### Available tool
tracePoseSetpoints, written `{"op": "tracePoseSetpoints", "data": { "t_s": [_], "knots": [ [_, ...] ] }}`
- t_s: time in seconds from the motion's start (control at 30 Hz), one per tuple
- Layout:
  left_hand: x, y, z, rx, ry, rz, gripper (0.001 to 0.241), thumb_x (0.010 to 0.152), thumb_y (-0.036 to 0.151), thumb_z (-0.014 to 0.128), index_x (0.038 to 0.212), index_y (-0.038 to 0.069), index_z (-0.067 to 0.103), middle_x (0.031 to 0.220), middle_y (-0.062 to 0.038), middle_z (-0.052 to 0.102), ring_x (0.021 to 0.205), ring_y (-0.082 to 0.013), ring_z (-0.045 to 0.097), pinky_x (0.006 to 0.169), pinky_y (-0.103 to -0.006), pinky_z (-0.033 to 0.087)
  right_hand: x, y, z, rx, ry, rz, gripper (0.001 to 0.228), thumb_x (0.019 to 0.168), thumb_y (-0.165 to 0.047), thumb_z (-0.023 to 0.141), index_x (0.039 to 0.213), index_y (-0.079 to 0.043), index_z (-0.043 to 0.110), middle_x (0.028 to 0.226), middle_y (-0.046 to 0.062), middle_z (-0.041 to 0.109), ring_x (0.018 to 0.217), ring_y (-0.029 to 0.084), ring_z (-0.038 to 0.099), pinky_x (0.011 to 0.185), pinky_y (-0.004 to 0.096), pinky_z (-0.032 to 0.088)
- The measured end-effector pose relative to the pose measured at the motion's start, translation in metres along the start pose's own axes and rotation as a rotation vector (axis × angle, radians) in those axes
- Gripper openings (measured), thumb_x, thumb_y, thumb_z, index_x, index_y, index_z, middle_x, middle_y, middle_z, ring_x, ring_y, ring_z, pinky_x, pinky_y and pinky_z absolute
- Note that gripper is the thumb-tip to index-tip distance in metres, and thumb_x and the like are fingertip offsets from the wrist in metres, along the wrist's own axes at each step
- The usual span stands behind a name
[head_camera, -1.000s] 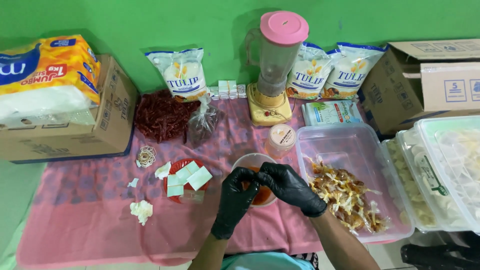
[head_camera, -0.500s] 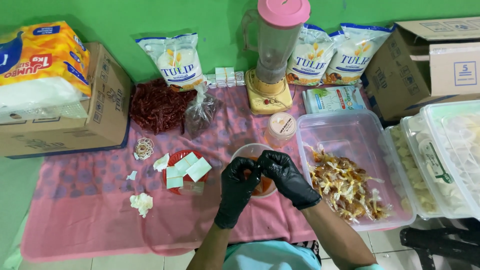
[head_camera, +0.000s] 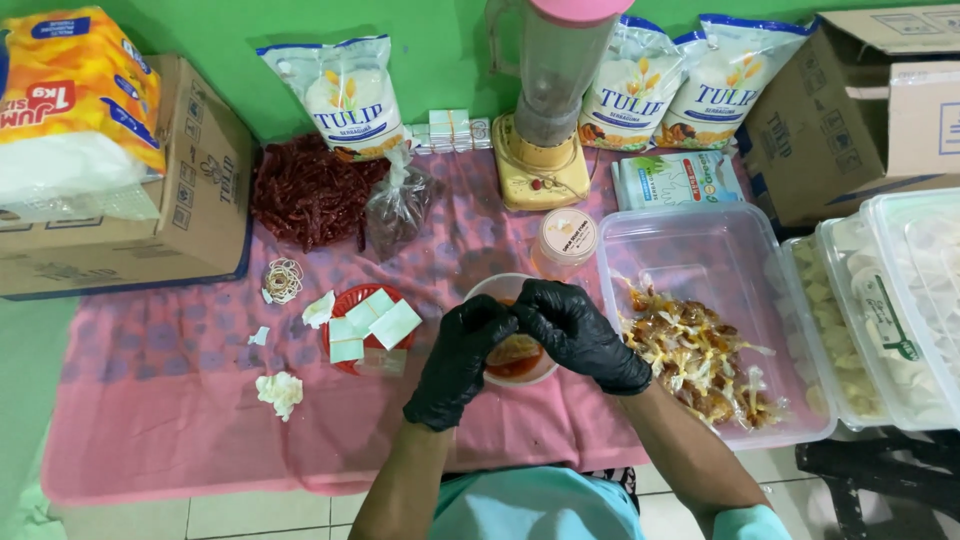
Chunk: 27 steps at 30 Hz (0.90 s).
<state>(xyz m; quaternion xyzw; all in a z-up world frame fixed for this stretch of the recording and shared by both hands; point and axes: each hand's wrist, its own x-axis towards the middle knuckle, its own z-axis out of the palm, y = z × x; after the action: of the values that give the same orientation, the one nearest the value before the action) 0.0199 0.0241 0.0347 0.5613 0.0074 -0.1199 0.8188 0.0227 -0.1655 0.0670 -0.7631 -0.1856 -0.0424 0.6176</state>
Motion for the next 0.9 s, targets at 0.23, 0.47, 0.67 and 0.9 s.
{"op": "tracePoseSetpoints", "data": {
  "t_s": [0.23,0.47,0.67,0.9],
  "knots": [
    [0.008,-0.008,0.027,-0.005,-0.034,0.036,0.022,0.083,0.027,0.087,0.100,0.017,0.077,0.092,-0.011,0.072,0.098,-0.0268,0.068,0.106,-0.0454,0.044,0.013,0.004,-0.015,-0.073,-0.055,-0.162,0.017,0.096,-0.014,0.068,0.079,-0.011,0.069,0.068,0.003,0.063,0.060,0.025,0.061,0.063,0.034,0.055],
    [0.020,-0.012,0.010,0.657,-0.042,0.475,0.017,0.087,0.024,0.081,0.102,0.016,0.077,0.093,-0.003,0.074,0.093,-0.0264,0.072,0.092,-0.0366,0.055,0.018,0.004,-0.013,-0.372,-0.033,-0.336,0.017,0.094,-0.013,0.069,0.079,-0.011,0.062,0.067,0.006,0.055,0.061,0.035,0.059,0.058,0.040,0.052],
    [0.015,-0.013,0.026,0.663,0.077,0.653,0.013,0.087,0.017,0.077,0.100,0.014,0.074,0.088,-0.006,0.072,0.086,-0.0307,0.072,0.083,-0.0389,0.059,0.012,0.016,-0.010,-0.298,0.035,-0.261,0.019,0.095,-0.010,0.066,0.077,-0.011,0.062,0.064,0.006,0.056,0.059,0.037,0.059,0.056,0.039,0.052],
    [0.007,-0.006,0.018,0.606,-0.008,0.597,0.024,0.091,0.024,0.077,0.109,0.009,0.072,0.096,-0.012,0.075,0.091,-0.0338,0.074,0.083,-0.0436,0.061,0.007,0.017,-0.014,-0.190,0.048,-0.092,0.017,0.095,-0.005,0.062,0.077,-0.008,0.065,0.065,0.013,0.061,0.059,0.041,0.062,0.059,0.040,0.053]
  ]
}}
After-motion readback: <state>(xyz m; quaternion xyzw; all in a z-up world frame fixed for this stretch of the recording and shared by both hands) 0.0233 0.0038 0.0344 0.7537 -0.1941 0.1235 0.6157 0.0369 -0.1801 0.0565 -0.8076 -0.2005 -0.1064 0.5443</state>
